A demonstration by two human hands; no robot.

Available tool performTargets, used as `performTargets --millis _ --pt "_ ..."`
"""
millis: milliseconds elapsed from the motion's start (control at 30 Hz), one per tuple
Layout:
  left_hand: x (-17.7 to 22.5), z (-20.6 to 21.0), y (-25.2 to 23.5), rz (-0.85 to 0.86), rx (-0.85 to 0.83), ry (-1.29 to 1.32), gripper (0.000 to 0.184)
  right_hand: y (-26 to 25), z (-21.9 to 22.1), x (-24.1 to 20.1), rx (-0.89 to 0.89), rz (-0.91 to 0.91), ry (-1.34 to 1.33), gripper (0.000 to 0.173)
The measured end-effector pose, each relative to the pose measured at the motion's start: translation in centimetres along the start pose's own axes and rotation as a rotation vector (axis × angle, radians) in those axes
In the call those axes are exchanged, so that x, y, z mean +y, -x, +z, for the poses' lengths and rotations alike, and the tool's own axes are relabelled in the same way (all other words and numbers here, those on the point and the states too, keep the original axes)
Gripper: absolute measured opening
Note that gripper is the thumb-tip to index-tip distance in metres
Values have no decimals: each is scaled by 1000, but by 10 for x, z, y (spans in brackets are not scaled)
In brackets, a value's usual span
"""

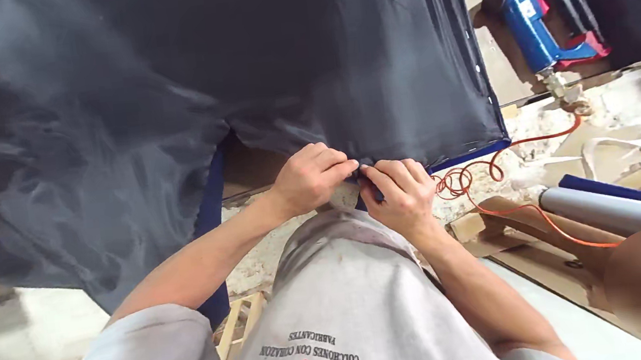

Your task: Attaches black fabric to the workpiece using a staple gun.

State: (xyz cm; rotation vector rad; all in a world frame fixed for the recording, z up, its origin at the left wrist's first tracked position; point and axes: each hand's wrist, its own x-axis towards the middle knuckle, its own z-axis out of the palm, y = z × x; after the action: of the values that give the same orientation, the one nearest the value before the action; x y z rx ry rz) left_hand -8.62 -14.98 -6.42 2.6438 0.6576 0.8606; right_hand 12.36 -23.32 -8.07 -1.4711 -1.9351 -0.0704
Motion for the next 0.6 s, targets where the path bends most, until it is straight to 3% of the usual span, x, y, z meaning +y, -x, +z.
performTargets --millis 133,300,433,600 --pt "2 7 -5 3 43 -52 16 -4 0 0 -10 40 -20 20" --pt "5 15 1 7 137 -89 13 -9 1 -4 -28 109 -50 12" --pt "0 9 4 127 79 -91 17 -7 5 -1 12 0 3 12" --pt "-1 2 -5 160 -20 -69 18 -11 6 11 -43 -124 -63 13"
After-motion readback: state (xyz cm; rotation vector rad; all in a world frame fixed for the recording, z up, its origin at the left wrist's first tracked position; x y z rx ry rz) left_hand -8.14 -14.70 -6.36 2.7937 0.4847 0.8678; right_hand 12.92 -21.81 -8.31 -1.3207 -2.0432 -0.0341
